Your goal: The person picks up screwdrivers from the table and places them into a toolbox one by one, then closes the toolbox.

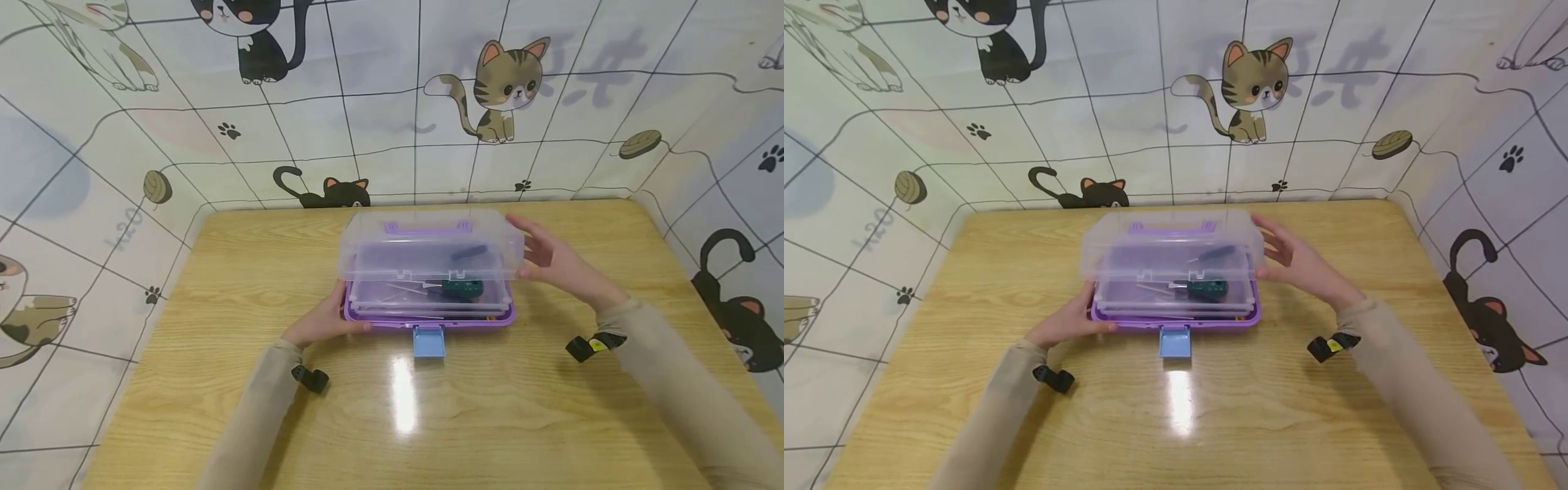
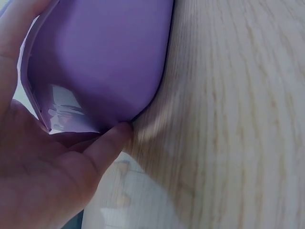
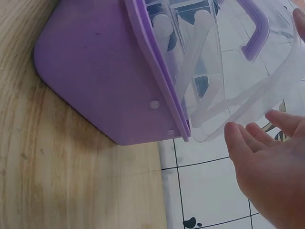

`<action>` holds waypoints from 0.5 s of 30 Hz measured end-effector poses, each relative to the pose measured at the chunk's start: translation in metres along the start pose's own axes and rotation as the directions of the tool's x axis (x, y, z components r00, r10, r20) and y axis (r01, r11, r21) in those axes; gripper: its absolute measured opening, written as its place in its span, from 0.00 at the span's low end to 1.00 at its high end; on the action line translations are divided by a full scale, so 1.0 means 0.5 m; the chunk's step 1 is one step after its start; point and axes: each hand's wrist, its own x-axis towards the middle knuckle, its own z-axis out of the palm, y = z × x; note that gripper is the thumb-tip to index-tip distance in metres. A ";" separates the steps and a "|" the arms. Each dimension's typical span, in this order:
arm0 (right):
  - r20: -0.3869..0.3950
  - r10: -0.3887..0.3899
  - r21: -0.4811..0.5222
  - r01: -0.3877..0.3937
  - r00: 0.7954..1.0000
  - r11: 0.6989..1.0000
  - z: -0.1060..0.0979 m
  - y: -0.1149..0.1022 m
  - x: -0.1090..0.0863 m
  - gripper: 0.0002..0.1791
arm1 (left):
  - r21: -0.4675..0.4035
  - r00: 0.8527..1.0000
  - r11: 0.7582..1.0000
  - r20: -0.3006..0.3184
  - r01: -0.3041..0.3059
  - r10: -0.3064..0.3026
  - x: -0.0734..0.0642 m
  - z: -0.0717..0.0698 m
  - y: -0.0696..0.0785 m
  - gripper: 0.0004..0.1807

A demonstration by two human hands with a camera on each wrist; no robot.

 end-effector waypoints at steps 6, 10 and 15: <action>0.008 -0.021 0.021 0.021 1.000 1.000 0.006 0.014 -0.006 0.52 | -0.026 0.999 0.999 0.023 -0.042 0.042 0.001 -0.002 -0.004 0.68; 0.017 -0.062 0.038 0.062 0.998 0.997 0.010 0.021 -0.011 0.54 | -0.027 0.998 0.998 0.029 -0.054 0.054 0.002 -0.005 -0.007 0.66; 0.019 -0.088 0.027 0.087 0.996 0.996 0.014 0.026 -0.016 0.56 | 0.000 0.998 0.998 0.016 -0.057 0.057 0.003 -0.009 -0.009 0.68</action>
